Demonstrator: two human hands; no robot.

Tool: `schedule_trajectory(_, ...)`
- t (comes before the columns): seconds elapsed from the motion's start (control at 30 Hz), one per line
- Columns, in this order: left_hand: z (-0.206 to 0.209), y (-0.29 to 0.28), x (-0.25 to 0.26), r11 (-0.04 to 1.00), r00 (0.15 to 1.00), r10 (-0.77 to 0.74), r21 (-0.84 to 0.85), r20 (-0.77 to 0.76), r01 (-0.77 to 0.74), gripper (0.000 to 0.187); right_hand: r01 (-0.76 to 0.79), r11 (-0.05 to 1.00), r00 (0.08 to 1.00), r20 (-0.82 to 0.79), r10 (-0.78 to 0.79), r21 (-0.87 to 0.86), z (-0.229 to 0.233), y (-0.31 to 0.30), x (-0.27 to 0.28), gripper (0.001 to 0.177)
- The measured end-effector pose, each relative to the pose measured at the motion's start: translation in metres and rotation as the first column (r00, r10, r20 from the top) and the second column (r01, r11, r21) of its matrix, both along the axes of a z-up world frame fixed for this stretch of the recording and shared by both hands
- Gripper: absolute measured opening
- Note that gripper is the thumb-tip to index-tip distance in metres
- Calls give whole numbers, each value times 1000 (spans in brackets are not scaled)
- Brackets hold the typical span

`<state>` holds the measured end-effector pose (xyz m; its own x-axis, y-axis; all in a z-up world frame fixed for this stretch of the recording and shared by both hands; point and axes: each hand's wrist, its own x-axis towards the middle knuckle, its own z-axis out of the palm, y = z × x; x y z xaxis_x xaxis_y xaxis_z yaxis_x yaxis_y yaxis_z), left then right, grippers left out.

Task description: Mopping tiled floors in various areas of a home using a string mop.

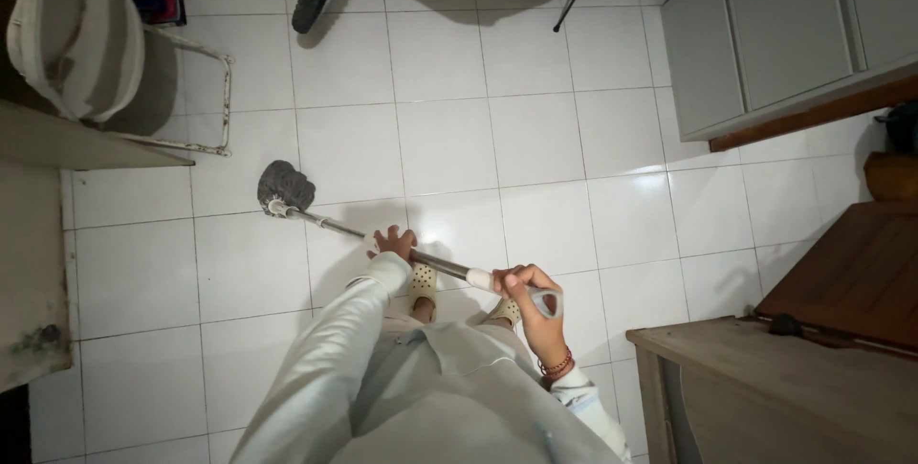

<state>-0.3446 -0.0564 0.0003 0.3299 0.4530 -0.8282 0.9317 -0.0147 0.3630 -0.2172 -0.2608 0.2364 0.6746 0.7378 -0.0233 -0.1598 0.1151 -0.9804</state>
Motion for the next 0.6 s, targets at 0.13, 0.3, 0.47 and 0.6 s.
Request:
schedule_trajectory(0.13,-64,-15,17,947,956,-290,158,42,280,44,60,997,997,44,-58,-39,14,-8,13,27)
schedule_trajectory(0.3,-75,-62,79,911,924,-382,171,14,374,42,44,996,981,186,-58,80,39,-42,50,24)
schedule_trajectory(0.47,-48,-122,147,920,897,-301,345,323,185,15,147,986,945,284,-164,81,91,-73,76,27)
schedule_trajectory(0.6,-14,-163,200,921,851,-372,264,370,288,17,190,980,876,439,-198,64,116,-107,92,29)
